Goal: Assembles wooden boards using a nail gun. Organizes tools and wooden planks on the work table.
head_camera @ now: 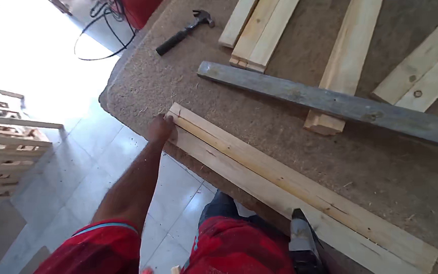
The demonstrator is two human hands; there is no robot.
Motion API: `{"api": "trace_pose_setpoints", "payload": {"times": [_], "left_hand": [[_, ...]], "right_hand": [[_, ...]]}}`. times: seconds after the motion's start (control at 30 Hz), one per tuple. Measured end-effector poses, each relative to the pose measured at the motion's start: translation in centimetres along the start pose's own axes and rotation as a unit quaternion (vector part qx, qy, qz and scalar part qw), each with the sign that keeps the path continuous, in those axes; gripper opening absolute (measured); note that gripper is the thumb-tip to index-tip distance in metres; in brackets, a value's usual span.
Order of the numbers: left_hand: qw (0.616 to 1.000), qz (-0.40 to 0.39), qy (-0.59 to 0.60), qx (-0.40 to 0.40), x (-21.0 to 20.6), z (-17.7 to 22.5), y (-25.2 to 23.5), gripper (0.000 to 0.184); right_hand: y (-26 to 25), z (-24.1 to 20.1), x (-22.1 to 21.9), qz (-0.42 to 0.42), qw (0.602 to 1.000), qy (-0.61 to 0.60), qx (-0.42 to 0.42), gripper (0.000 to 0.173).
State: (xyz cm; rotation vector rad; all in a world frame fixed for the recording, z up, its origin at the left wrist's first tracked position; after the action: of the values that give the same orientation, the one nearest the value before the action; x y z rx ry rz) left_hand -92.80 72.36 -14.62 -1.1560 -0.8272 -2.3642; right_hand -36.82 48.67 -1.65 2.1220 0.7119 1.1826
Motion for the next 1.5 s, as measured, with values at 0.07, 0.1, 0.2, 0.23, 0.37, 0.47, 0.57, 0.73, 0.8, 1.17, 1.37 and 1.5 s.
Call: {"api": "trace_pose_setpoints", "payload": {"times": [0.07, 0.1, 0.2, 0.23, 0.37, 0.47, 0.57, 0.73, 0.8, 1.17, 1.37, 1.5], "left_hand": [[1.0, -0.008, -0.007, -0.001, -0.3, -0.3, -1.9, 0.052], [1.0, -0.012, 0.005, 0.009, -0.3, -0.3, -2.4, 0.05], [0.998, -0.016, 0.048, 0.026, 0.1, -0.7, -2.4, 0.041], [0.998, -0.022, 0.054, 0.021, 0.0, -1.0, -2.2, 0.039], [0.995, -0.085, 0.056, -0.011, -1.8, -0.9, 1.4, 0.032], [0.99, -0.135, 0.045, -0.01, -3.1, -0.3, 3.4, 0.03], [0.983, -0.182, 0.038, -0.002, -2.9, -0.4, 2.6, 0.032], [0.96, -0.275, 0.003, -0.041, -2.4, 0.2, -0.4, 0.042], [0.958, -0.27, -0.007, -0.095, -2.1, 0.4, -0.2, 0.054], [0.814, -0.351, -0.108, -0.45, -4.0, -0.1, -2.7, 0.07], [0.783, -0.382, -0.18, -0.458, -4.4, 0.2, -2.9, 0.137], [0.779, -0.384, -0.189, -0.458, -4.4, 0.7, -3.1, 0.135]], "right_hand": [[-0.8, -3.9, 0.2, -0.006, 0.999, -0.039, -0.003, 0.074], [-1.4, -4.7, -0.1, -0.003, 0.999, -0.038, 0.008, 0.076], [-3.3, -6.2, -1.2, 0.015, 0.999, -0.012, 0.03, 0.08], [-3.9, -6.7, -1.6, 0.024, 0.999, -0.003, 0.027, 0.079], [-7.1, -8.2, -3.2, 0.008, 0.999, 0.034, 0.034, 0.075], [-8.8, -10.6, -3.8, -0.043, 0.997, 0.048, 0.038, 0.066], [-10.4, -13.7, -3.9, -0.072, 0.995, 0.056, 0.044, 0.06], [-14.4, -20.1, -5.0, -0.055, 0.995, 0.085, 0.018, 0.058], [-15.9, -22.7, -5.9, -0.063, 0.994, 0.09, 0.022, 0.055], [-20.9, -29.0, -8.5, -0.073, 0.989, 0.13, -0.02, 0.061], [-21.2, -29.0, -8.5, -0.084, 0.989, 0.119, -0.042, 0.058], [-21.0, -29.4, -8.2, -0.091, 0.989, 0.104, -0.053, 0.058]]}}
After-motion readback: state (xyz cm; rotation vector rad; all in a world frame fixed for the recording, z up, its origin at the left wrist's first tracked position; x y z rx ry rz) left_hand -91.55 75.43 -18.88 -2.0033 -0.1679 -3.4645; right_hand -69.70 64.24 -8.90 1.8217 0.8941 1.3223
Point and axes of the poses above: each hand's wrist, its own y-axis away from the middle knuckle, its own x-axis out of the back of the hand, z = x × y, the point moved 3 cm from there along -y, towards the middle knuckle, and after that the axes turned 11 degrees about y, right-handed, at the moved point
